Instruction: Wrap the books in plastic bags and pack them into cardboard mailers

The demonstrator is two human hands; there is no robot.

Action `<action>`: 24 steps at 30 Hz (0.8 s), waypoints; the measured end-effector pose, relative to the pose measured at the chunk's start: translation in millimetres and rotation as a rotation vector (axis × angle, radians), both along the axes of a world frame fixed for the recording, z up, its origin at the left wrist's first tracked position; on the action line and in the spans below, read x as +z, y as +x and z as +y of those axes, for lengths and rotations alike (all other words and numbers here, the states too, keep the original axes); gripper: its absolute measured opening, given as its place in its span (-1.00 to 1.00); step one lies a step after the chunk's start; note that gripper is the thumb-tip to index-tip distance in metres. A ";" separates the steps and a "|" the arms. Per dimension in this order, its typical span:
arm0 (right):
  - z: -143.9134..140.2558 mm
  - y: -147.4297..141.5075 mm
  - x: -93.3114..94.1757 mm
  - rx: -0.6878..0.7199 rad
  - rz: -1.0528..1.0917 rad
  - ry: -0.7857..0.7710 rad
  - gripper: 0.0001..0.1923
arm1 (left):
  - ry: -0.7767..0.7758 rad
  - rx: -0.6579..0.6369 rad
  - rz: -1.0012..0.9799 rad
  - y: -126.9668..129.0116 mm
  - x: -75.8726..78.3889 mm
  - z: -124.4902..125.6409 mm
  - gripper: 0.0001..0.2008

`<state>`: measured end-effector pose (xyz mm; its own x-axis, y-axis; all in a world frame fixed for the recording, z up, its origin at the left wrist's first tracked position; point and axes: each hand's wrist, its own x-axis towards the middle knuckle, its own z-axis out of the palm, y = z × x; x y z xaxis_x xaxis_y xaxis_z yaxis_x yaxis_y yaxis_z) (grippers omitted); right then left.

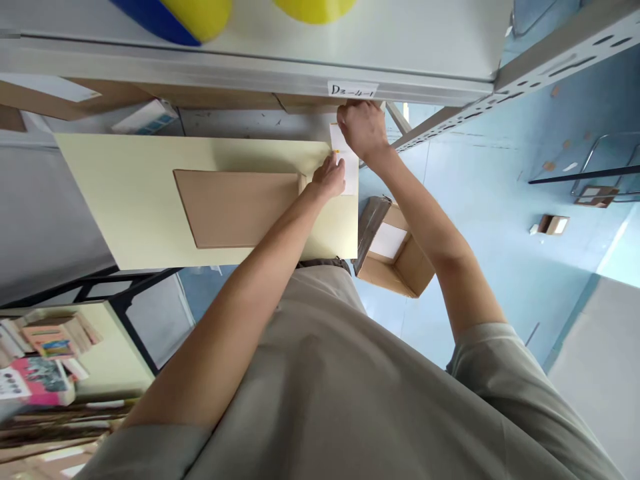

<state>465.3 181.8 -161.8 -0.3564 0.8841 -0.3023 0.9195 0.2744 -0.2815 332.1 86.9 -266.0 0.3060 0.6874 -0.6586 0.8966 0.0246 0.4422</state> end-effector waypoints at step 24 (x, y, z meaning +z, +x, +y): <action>-126.9 70.1 51.8 -0.605 0.698 0.189 -0.55 | 0.047 0.402 -0.354 10.7 73.9 -25.8 -0.03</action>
